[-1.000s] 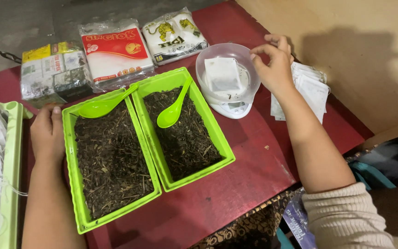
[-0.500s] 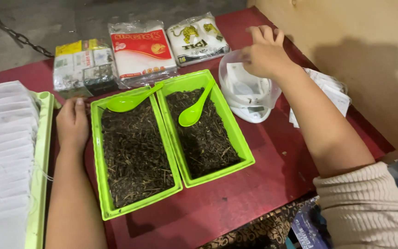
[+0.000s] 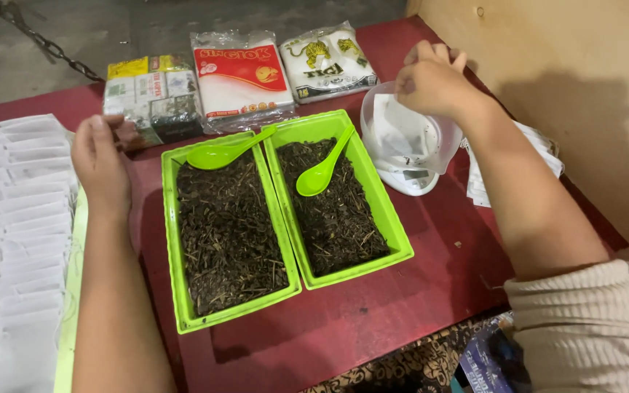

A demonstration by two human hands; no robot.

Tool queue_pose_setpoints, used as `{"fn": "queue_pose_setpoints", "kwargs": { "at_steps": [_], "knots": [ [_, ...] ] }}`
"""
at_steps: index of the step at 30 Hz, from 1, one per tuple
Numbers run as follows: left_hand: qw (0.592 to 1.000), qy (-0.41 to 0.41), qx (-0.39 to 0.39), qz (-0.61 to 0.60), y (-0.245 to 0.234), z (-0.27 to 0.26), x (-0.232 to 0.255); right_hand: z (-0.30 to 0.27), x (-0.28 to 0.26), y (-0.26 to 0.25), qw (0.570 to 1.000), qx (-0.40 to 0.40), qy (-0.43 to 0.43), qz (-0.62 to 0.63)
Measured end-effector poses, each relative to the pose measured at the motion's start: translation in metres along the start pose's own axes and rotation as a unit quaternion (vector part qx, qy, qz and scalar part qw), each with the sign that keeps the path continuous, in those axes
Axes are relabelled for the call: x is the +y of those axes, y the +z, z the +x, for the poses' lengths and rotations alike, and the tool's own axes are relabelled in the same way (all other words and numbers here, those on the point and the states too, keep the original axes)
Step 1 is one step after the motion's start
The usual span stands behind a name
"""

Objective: Filling individual tea bags with loose tea leaves using a spoon and organizing them in a tray.

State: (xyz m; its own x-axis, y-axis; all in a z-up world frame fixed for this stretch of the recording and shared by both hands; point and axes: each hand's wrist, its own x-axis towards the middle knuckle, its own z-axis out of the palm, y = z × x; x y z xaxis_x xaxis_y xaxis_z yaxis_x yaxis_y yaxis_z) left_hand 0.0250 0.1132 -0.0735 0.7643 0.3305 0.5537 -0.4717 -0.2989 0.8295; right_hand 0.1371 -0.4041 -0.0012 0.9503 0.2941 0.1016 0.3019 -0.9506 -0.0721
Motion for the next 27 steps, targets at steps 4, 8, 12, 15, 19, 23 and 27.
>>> {"fn": "queue_pose_setpoints", "kwargs": {
  "at_steps": [4,8,12,15,19,23,27],
  "knots": [
    [1.000,-0.012,0.004,0.026,0.015,0.012,0.063,-0.018,-0.011,-0.041,0.999,0.015,-0.028,0.005],
    [0.998,0.051,-0.033,-0.019,0.031,0.009,0.116,-0.044,-0.039,-0.084,0.988,0.097,-0.118,-0.031],
    [0.941,0.135,-0.271,0.152,0.065,-0.025,0.219,-0.068,-0.083,-0.121,0.966,0.166,-0.200,-0.009],
    [0.928,0.130,-0.288,0.197,0.083,-0.038,0.215,-0.088,-0.124,-0.138,0.949,0.175,-0.262,0.008],
    [0.935,-0.001,-0.344,0.087,0.087,-0.062,0.221,-0.105,-0.182,-0.135,0.927,0.194,-0.320,0.034],
    [0.969,-0.016,-0.247,-0.005,0.073,-0.083,0.182,-0.123,-0.235,-0.121,0.898,0.210,-0.354,0.154],
    [0.983,0.034,-0.177,-0.023,0.030,-0.097,0.178,-0.125,-0.266,-0.102,0.922,0.131,-0.304,0.200]
  ]
}}
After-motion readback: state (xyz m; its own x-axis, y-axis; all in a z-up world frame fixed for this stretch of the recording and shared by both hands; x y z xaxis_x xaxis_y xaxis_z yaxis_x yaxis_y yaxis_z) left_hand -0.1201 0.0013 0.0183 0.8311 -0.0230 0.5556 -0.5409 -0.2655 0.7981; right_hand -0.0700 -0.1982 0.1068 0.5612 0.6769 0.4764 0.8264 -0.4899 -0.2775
